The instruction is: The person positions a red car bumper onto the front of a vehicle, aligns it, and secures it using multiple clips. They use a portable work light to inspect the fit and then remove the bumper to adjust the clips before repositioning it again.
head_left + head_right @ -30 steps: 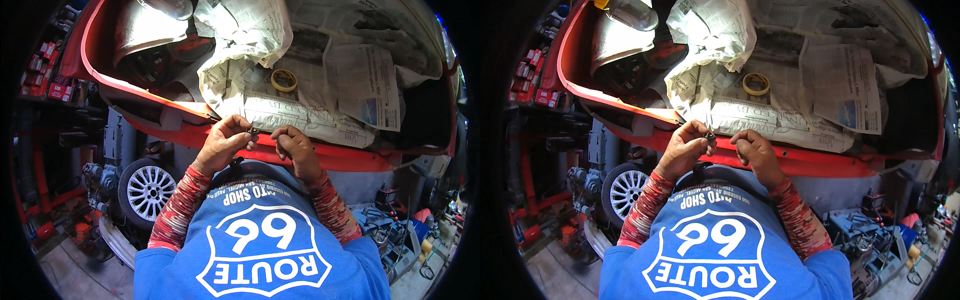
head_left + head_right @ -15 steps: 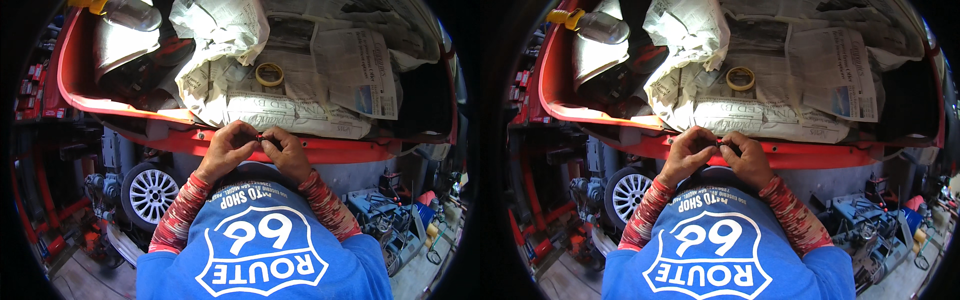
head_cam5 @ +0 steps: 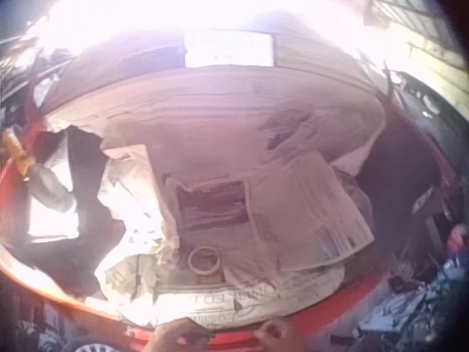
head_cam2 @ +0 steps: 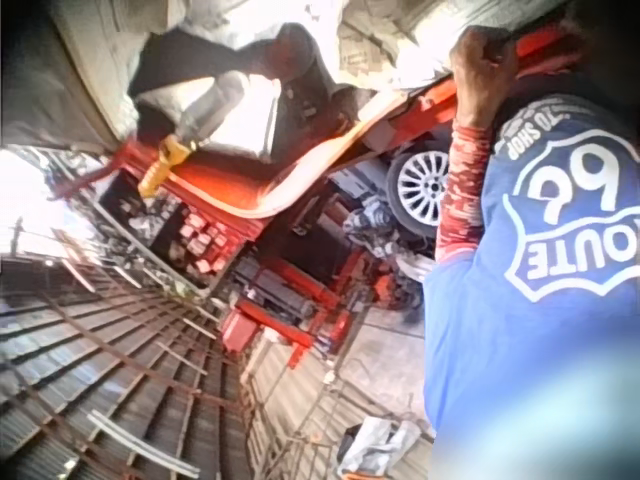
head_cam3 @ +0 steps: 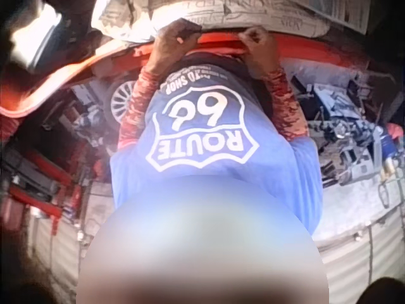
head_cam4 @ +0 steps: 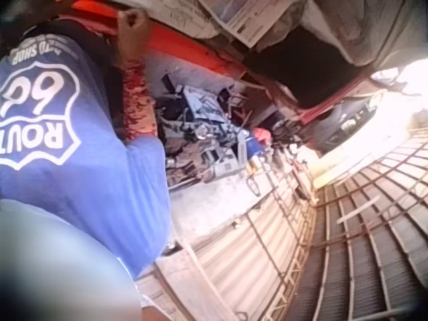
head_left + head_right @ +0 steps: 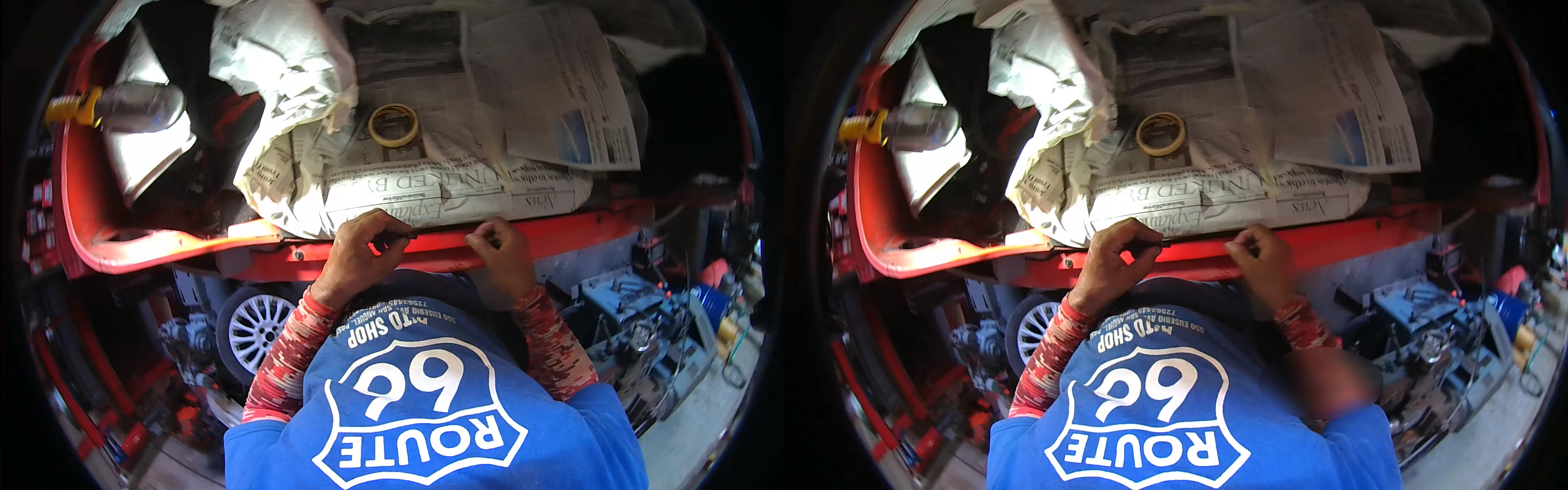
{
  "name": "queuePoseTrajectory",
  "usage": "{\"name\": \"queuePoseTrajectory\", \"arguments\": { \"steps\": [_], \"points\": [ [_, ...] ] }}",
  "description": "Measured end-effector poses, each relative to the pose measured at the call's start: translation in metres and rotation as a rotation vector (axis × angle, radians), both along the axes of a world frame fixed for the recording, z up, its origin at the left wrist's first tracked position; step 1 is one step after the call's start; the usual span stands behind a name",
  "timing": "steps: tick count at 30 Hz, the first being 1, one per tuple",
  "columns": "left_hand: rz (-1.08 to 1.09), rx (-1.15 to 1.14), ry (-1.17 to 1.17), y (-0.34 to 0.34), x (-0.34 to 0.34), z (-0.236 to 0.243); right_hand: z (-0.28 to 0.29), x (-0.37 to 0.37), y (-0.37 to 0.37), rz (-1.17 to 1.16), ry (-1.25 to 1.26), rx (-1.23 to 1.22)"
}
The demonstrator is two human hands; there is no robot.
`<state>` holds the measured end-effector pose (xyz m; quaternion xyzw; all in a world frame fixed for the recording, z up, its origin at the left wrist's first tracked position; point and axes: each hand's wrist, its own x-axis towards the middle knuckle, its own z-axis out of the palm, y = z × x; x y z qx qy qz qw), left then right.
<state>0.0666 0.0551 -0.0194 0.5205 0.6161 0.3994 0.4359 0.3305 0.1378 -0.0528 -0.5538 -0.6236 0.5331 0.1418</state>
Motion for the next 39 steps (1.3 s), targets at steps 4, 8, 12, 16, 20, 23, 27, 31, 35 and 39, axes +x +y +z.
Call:
{"name": "queuePoseTrajectory", "arguments": {
  "steps": [4,8,12,16,20,23,27,31,35,39],
  "points": [
    [-0.221,0.123,0.139,0.022,0.012,-0.011,-0.025,0.048,-0.025,-0.263,-0.276,0.104],
    [-0.410,0.237,0.259,0.046,0.035,-0.023,-0.053,0.044,-0.046,-0.534,-0.253,0.273],
    [-0.588,0.317,0.369,0.059,0.060,-0.033,-0.069,0.033,-0.053,-0.660,-0.278,0.466],
    [-0.649,0.350,0.455,0.062,0.071,-0.036,-0.067,0.040,-0.050,-0.684,-0.236,0.386],
    [-0.690,0.376,0.531,0.066,0.077,-0.038,-0.074,0.044,-0.054,-0.731,-0.145,0.366],
    [-0.712,0.410,0.552,0.069,0.083,-0.039,-0.094,0.050,-0.049,-0.912,-0.103,0.525],
    [-0.729,0.425,0.616,0.067,0.091,-0.044,-0.121,0.089,0.001,-1.286,-0.489,0.525],
    [-0.791,0.377,0.782,0.070,0.101,-0.047,-0.134,0.096,0.044,-1.610,-0.455,0.161],
    [-0.801,0.337,0.907,0.070,0.116,-0.039,-0.130,0.086,0.052,-1.677,-0.539,0.148],
    [-0.731,0.238,1.094,0.066,0.138,-0.036,-0.121,0.089,0.051,-1.650,-0.518,0.076]
  ]
}}
